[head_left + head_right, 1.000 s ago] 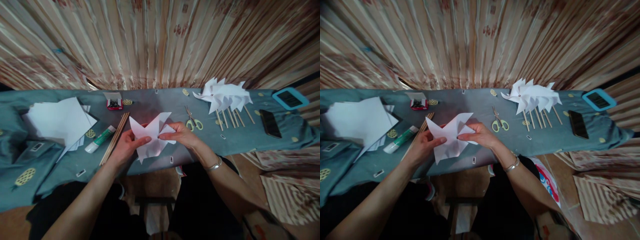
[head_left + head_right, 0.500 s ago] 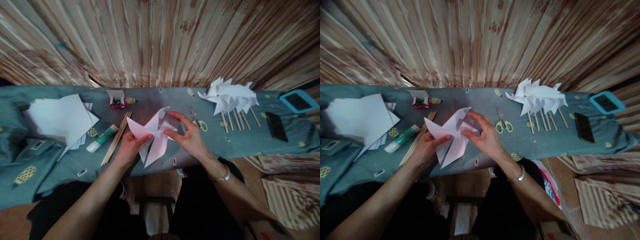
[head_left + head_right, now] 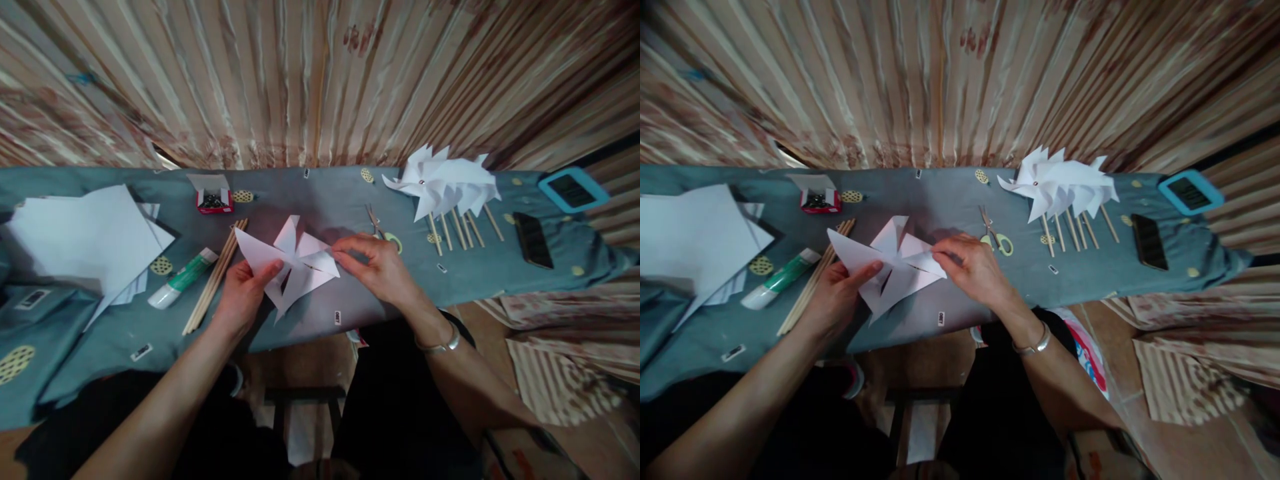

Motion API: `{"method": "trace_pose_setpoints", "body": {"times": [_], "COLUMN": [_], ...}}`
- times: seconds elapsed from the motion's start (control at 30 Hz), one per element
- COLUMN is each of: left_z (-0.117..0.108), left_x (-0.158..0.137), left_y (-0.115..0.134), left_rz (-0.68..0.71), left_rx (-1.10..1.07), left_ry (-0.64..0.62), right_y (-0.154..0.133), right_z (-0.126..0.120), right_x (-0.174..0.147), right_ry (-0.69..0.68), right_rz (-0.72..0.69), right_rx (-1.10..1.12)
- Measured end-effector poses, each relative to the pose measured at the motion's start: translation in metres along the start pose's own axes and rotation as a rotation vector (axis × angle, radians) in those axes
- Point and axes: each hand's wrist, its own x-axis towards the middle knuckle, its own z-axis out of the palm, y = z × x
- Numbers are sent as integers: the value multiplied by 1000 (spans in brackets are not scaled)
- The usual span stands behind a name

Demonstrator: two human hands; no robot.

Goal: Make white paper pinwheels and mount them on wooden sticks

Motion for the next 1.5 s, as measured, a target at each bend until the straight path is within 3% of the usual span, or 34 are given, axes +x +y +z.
{"method": "trace_pose_setpoints", "body": {"times": [0.13, 0.23, 0.5, 0.7, 0.87, 1.0, 1.1, 1.2, 1.5], "left_z": [0, 1, 1, 1, -2, -7, -8, -6, -7], "left_x": [1, 2, 0, -2, -2, 0, 1, 1, 2], "left_y": [-1, -1, -1, 5, 18, 25, 27, 27, 23], "left_rz": [25, 27, 39, 14, -30, -33, -44, -66, -57], "left_rx": [5, 8, 33, -80, -128, -166, -206, -243, -263], "left_ry": [25, 32, 12, 45, 117, 142, 112, 124, 126], "right_y": [6, 11, 14, 15, 10, 15, 17, 12, 1], "right_z": [-2, 3, 13, 12, 10, 16, 22, 26, 29], "right_x": [-7, -13, -18, -17, -14, -12, -9, -4, 3], "right_ry": [-183, -245, -261, -172, 9, 149, 46, -93, -128], "right_rz": [-84, -97, -92, -26, 30, 321, 546, 647, 640], "right_rx": [-134, -243, -292, -223, 6, 406, 845, 1173, 1304]}}
